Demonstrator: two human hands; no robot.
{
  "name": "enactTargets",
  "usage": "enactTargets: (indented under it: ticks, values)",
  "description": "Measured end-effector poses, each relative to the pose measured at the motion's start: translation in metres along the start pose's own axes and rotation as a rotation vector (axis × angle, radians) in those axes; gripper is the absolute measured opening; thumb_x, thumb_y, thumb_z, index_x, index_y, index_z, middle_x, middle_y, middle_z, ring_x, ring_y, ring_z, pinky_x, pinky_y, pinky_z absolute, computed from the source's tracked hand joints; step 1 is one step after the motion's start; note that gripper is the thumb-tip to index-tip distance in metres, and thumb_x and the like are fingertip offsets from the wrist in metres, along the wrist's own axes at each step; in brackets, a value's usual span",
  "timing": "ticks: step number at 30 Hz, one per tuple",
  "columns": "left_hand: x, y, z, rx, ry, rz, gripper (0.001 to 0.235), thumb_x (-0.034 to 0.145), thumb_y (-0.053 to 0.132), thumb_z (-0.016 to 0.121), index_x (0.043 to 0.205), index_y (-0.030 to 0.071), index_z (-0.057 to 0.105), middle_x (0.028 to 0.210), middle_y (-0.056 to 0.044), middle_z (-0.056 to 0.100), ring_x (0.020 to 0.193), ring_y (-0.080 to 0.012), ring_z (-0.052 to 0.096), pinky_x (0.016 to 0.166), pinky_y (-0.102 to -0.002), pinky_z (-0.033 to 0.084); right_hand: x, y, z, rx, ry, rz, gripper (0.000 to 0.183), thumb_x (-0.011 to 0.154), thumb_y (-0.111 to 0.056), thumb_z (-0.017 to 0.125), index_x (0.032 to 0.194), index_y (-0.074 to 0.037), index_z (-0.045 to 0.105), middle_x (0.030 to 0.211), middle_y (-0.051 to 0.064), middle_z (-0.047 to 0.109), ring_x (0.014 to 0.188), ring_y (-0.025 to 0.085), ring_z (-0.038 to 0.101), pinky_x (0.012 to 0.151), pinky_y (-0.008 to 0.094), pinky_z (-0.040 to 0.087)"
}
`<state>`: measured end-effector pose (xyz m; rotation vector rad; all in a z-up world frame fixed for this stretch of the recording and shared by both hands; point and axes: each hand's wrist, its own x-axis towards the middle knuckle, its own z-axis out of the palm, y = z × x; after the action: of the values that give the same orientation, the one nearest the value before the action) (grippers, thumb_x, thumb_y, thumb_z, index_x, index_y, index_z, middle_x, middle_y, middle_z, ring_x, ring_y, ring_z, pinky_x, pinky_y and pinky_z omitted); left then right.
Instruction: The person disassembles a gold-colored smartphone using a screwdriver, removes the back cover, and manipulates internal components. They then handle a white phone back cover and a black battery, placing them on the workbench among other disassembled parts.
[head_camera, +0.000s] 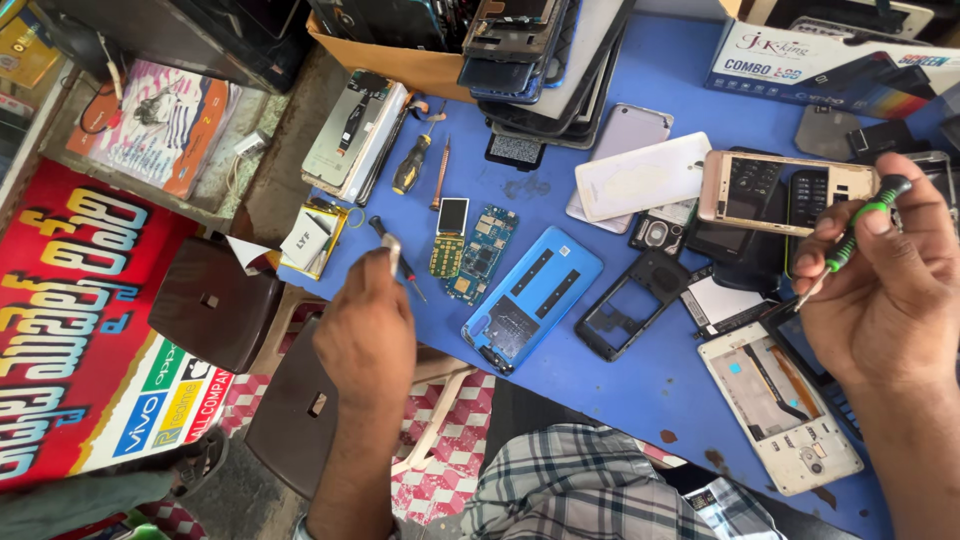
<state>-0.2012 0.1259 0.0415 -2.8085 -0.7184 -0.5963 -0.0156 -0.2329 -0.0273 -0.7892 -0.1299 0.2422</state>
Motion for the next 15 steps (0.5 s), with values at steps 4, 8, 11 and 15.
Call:
enactTargets:
  ticks: [4, 8, 11, 15]
  values:
    - [0.006, -0.013, 0.019, 0.156, -0.199, -0.112, 0.026, 0.092, 0.02, 0.068, 0.116, 0.012, 0.061, 0.098, -0.009, 0.072, 0.078, -0.032, 0.072, 0.063, -0.046, 0.057, 0.001, -0.002, 0.007, 0.033, 0.02, -0.004, 0.029, 0.114, -0.004, 0.06, 0.14, -0.007, 0.048, 0.096, 0.013, 0.064, 0.074, 0.022, 0.064, 0.068, 0.032, 0.058]
    - [0.006, -0.008, 0.028, 0.17, -0.243, -0.108, 0.028, 0.093, 0.022, 0.069, 0.118, 0.013, 0.06, 0.101, -0.009, 0.072, 0.077, -0.0332, 0.072, 0.062, -0.047, 0.057, 0.004, 0.002, 0.004, 0.019, 0.045, -0.032, 0.037, 0.113, -0.004, 0.058, 0.148, -0.007, 0.047, 0.097, 0.013, 0.064, 0.075, 0.023, 0.065, 0.07, 0.034, 0.058]
    - [0.001, 0.001, 0.028, 0.136, -0.232, -0.08, 0.035, 0.091, 0.023, 0.071, 0.123, 0.014, 0.061, 0.109, -0.008, 0.072, 0.076, -0.0343, 0.072, 0.061, -0.047, 0.057, 0.005, 0.002, 0.002, -0.014, 0.02, -0.033, 0.039, 0.113, -0.005, 0.058, 0.149, -0.007, 0.044, 0.098, 0.014, 0.064, 0.076, 0.024, 0.066, 0.071, 0.035, 0.059]
    - [-0.002, 0.015, 0.027, 0.127, -0.214, -0.044, 0.039, 0.09, 0.025, 0.074, 0.126, 0.016, 0.062, 0.122, -0.006, 0.072, 0.074, -0.0349, 0.072, 0.06, -0.047, 0.057, 0.007, 0.0, 0.002, 0.031, -0.016, -0.033, 0.045, 0.11, -0.006, 0.058, 0.151, -0.009, 0.04, 0.098, 0.014, 0.064, 0.081, 0.027, 0.068, 0.069, 0.038, 0.06]
